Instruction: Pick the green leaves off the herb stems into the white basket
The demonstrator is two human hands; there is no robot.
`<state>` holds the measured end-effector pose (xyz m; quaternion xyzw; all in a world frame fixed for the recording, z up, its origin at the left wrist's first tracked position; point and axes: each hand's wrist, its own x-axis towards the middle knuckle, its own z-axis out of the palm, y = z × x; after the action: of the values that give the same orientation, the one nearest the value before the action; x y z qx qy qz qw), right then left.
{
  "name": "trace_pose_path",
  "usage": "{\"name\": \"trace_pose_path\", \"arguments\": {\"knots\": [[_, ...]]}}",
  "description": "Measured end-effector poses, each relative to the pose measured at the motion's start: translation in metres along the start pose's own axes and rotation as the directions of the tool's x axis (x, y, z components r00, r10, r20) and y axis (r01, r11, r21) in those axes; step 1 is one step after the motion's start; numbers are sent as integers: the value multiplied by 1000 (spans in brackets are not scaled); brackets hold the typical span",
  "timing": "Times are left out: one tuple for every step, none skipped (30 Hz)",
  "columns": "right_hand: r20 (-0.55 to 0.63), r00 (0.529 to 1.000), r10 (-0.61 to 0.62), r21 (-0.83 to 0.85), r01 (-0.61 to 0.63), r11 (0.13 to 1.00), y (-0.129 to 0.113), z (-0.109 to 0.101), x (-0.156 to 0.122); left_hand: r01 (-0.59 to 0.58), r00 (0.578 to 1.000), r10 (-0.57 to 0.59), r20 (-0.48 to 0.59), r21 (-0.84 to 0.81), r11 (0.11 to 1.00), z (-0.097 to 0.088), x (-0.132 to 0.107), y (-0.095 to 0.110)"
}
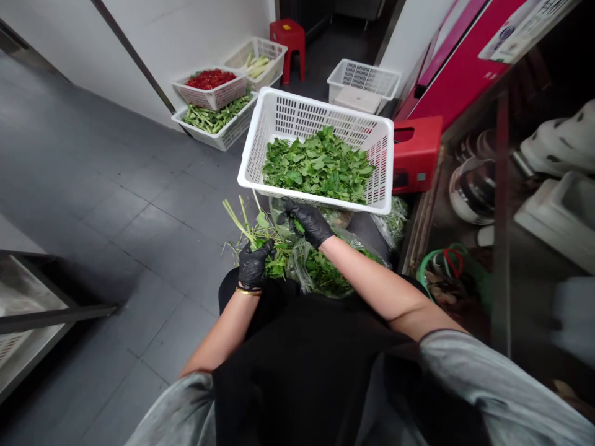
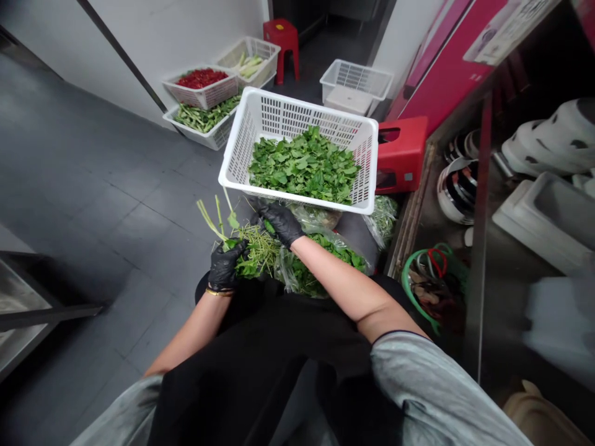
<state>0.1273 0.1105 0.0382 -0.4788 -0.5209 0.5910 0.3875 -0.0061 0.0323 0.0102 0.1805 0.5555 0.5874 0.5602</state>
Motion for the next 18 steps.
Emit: {"name": "trace_pose_path", "arguments": {"knots": [[81,995,-55,-74,61,995,-8,-2,3,-23,1000,23,-5,50,998,-2,2,-3],[169,982,-88,-129,111,985,-14,-3,5,-55,998,56,-4,99,994,-4,3,-6],[253,963,-92,-173,139,975,-19,-3,8,-88,996,89,1,145,986,-6,5,-8],[330,942,-64,-220,142,965,-22,-3,10,-114,993,114,9,188,976,-8,6,-9],[391,920,-21,-268,135,954,-24,-4,12,-133,991,132,17,225,965,-10,8,-10],[438,898,29,-313,122,942,-26,-6,14,-145,989,146,18,254,956,-13,9,-9],[472,878,84,-354,102,930,-27,-10,14,-153,988,156,11,277,949,-17,11,-8],[503,853,139,-379,74,922,-29,-15,15,-157,986,165,0,297,942,-21,12,-7],[533,827,179,-372,39,927,-30,-21,15,-161,985,172,-9,314,936,-25,13,-5],[558,806,196,-326,-4,946,-31,-29,16,-162,984,177,-16,329,930,-29,14,-2],[570,801,185,-244,-50,968,-32,-37,17,-156,985,173,-23,332,930,-32,15,0],[558,816,149,-138,-86,987,-31,-44,17,-133,988,149,-27,313,940,-34,15,2],[515,851,99,-19,-104,994,-30,-50,18,-92,995,101,-23,269,959,-35,15,5],[440,896,52,94,-103,990,-26,-54,19,-27,1000,28,1,201,979,-34,15,7],[354,935,25,175,-93,980,-21,-55,19,57,997,-63,47,120,991,-33,14,8],[278,960,25,214,-87,973,-14,-53,18,152,981,-155,115,37,988,-31,13,10],[232,971,51,211,-102,972,-6,-47,16,241,954,-230,190,-34,970,-28,12,10],[231,968,98,176,-140,974,2,-39,13,309,925,-277,259,-92,946,-25,11,10]]}}
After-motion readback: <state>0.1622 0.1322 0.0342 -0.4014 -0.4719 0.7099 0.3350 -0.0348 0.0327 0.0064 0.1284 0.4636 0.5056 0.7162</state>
